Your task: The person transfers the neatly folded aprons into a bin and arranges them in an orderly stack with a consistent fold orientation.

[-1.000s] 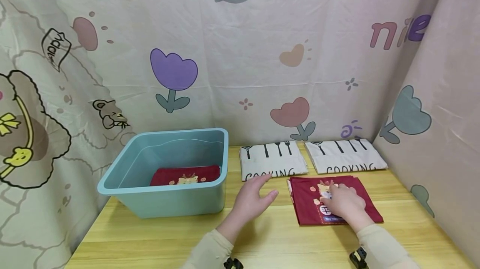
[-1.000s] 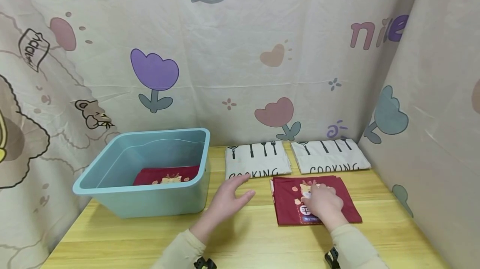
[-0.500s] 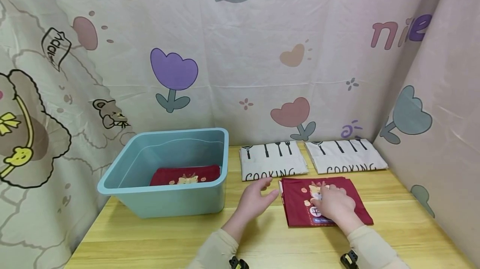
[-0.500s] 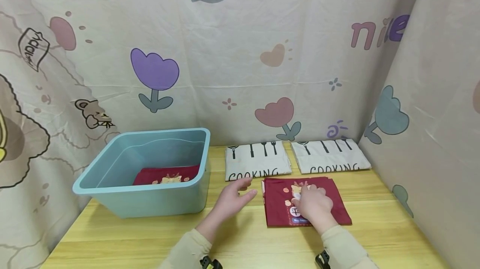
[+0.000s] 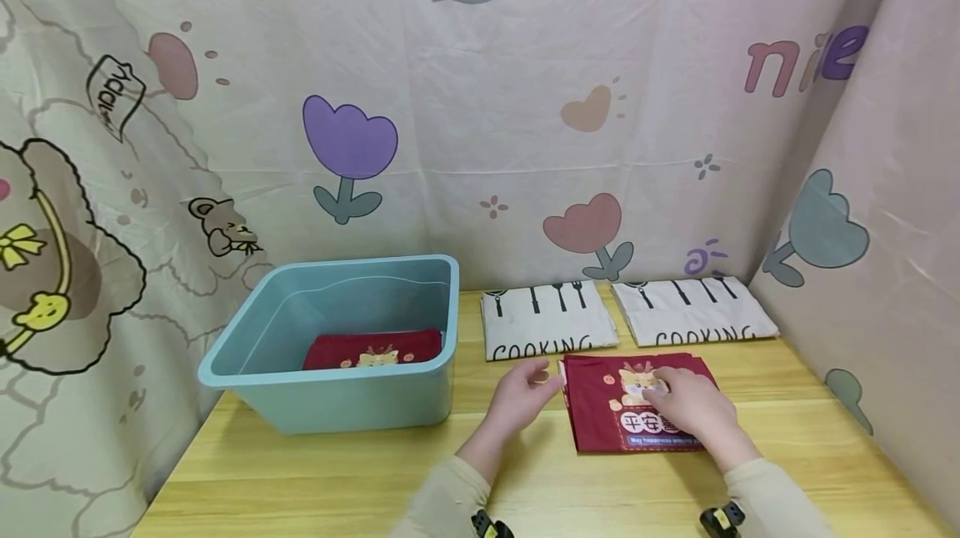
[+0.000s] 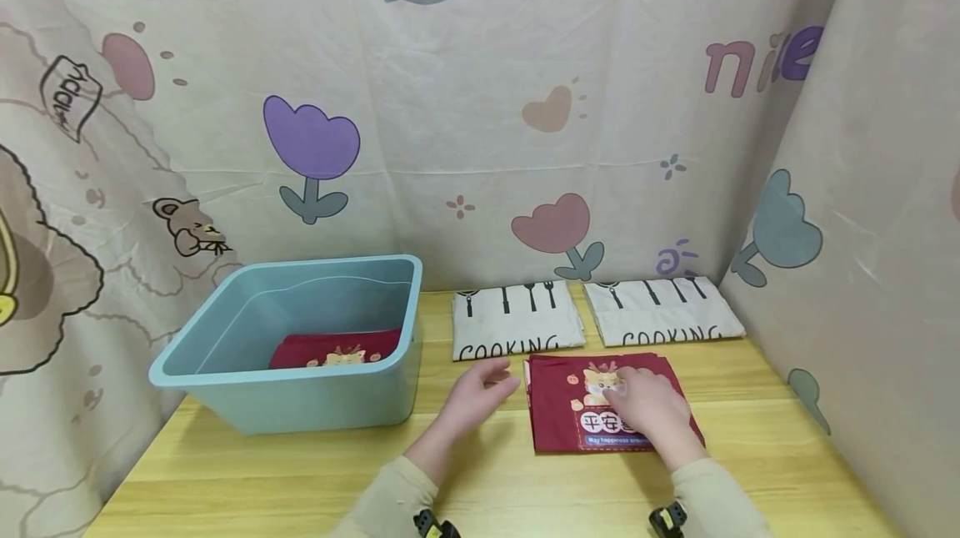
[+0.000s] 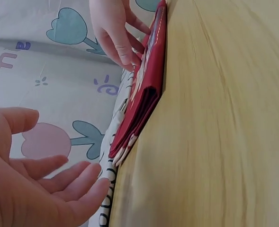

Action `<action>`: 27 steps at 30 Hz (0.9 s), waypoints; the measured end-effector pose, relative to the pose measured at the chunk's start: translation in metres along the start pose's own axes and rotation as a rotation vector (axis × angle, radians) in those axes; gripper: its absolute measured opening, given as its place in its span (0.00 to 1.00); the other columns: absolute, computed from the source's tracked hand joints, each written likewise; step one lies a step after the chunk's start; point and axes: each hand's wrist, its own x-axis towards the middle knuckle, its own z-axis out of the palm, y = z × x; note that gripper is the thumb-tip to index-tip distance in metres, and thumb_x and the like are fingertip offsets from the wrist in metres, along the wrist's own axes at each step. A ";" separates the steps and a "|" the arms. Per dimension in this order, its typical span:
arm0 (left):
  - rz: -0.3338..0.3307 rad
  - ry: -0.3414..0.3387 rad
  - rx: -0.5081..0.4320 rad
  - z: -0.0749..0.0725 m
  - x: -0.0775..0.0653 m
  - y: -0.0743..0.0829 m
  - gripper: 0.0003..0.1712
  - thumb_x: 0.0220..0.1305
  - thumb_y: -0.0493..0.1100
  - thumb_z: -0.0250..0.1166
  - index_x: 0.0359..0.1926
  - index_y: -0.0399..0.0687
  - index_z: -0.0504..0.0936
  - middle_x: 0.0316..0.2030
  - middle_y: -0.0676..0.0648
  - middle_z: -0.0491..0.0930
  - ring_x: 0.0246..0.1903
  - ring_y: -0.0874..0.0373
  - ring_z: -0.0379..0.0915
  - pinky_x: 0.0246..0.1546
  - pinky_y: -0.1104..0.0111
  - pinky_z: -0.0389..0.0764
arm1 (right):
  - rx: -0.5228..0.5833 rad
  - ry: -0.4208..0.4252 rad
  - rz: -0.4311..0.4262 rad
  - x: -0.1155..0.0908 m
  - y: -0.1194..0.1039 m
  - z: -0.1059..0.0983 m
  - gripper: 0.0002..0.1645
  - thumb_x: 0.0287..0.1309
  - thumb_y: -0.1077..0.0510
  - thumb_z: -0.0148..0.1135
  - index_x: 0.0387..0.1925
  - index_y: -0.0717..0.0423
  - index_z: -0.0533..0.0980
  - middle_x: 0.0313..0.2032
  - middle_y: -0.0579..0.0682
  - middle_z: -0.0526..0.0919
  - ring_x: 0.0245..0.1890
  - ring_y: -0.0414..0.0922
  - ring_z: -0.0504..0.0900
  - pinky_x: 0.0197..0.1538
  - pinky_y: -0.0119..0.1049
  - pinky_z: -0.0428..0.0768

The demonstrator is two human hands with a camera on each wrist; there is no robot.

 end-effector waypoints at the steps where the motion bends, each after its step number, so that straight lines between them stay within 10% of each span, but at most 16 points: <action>1: -0.010 0.002 -0.013 0.001 0.000 0.000 0.32 0.64 0.54 0.67 0.61 0.37 0.76 0.51 0.40 0.81 0.51 0.47 0.77 0.51 0.55 0.79 | 0.026 0.013 -0.011 0.000 0.003 -0.002 0.31 0.61 0.45 0.64 0.57 0.64 0.76 0.52 0.68 0.79 0.51 0.67 0.76 0.48 0.65 0.75; 13: -0.158 0.008 -0.279 0.016 -0.001 0.007 0.35 0.63 0.46 0.69 0.65 0.30 0.69 0.44 0.42 0.81 0.37 0.51 0.78 0.35 0.60 0.83 | 0.194 0.102 -0.006 -0.001 0.045 -0.021 0.33 0.66 0.49 0.60 0.59 0.74 0.69 0.54 0.76 0.74 0.54 0.72 0.73 0.53 0.66 0.71; 27: -0.254 0.025 -0.362 0.032 0.000 0.011 0.35 0.62 0.43 0.69 0.63 0.27 0.68 0.54 0.34 0.76 0.49 0.41 0.77 0.47 0.46 0.80 | 0.279 -0.088 0.170 0.002 0.077 -0.030 0.47 0.68 0.40 0.54 0.61 0.83 0.58 0.55 0.82 0.68 0.54 0.74 0.69 0.55 0.66 0.71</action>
